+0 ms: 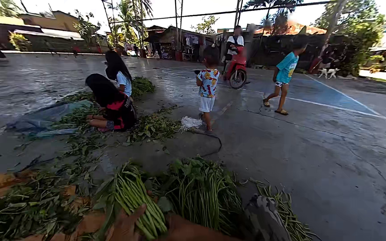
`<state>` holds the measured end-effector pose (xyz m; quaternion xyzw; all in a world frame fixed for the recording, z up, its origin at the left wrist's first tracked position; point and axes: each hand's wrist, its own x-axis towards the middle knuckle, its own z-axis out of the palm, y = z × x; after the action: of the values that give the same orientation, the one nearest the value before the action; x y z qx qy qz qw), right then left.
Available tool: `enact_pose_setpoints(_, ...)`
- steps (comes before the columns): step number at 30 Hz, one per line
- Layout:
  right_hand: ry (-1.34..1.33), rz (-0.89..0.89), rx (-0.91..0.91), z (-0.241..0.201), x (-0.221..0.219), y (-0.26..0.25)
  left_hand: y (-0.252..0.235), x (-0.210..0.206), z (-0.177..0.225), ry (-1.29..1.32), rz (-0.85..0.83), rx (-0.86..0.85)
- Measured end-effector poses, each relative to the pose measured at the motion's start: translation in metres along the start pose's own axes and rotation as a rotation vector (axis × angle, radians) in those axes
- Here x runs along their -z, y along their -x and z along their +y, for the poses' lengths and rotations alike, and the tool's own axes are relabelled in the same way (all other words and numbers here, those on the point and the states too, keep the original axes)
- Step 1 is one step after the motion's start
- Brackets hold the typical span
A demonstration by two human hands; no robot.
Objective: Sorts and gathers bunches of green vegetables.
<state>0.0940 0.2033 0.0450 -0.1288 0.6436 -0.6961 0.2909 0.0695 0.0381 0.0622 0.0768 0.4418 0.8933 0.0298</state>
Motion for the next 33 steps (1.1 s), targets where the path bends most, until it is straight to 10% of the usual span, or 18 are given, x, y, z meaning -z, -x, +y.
enact_pose_setpoints(6, 0.101, 0.040, 0.019, 0.027, 0.021, -0.011, -0.005, -0.003, -0.023, 0.044, 0.229, 0.077)
enact_pose_setpoints(13, 0.529, -0.109, -0.039, 0.028, 0.019, -0.002, 0.001, 0.029, -0.021, 0.187, 0.023, 0.338)
enact_pose_setpoints(20, 0.573, -0.251, 0.043, 0.033, 0.020, 0.001, 0.002, 0.025, 0.002, -0.060, 0.164, 0.294)
enact_pose_setpoints(28, 1.271, 0.150, -0.262, 0.035, 0.083, -0.033, -0.009, 0.030, 0.024, -0.483, 0.324, 0.037)
enact_pose_setpoints(33, 1.169, 0.284, -0.242, 0.024, 0.087, -0.042, -0.007, 0.032, -0.012, -0.650, 0.257, 0.174)
